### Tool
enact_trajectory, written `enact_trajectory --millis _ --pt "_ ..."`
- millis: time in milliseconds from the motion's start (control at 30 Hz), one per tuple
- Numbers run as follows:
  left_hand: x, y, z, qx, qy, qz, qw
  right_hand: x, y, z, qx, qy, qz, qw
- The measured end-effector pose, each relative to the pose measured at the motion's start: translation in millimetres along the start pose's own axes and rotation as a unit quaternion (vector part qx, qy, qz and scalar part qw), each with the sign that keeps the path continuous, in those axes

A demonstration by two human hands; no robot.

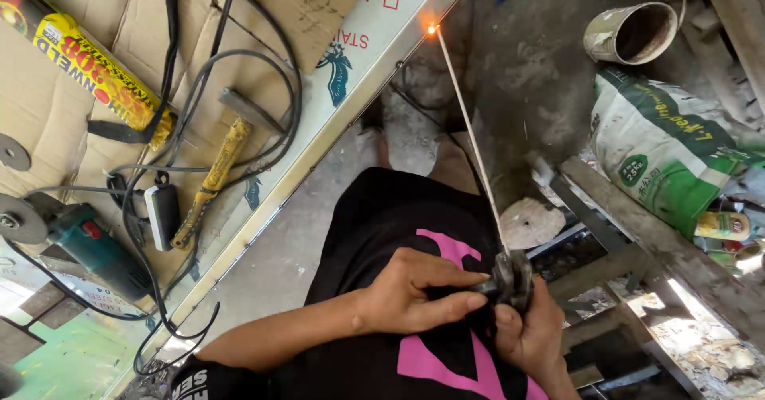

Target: The person performs stick arc welding on a metal workpiece at a workbench, holding the electrode holder in one hand and the workpiece in the other. The person strikes welding arcs producing sparks and smoke, pauses to reposition the workpiece, chips at it with a hammer, and resumes welding.

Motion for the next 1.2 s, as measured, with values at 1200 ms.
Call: enact_trajectory --millis 1200 --pt "12.2 0.8 -1.2 -0.007 -0.033 -0.01 0.999 -37.1 13.0 15.0 0.053 0.134 -0.022 0.989"
Point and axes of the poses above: each hand's wrist, its own z-axis away from the middle knuckle, its own y-axis out of the palm, x = y × z, the point moved 6 cm from there along -z, towards the middle knuckle, and after that the axes turned 15 degrees about -y, right-handed, at the moved point
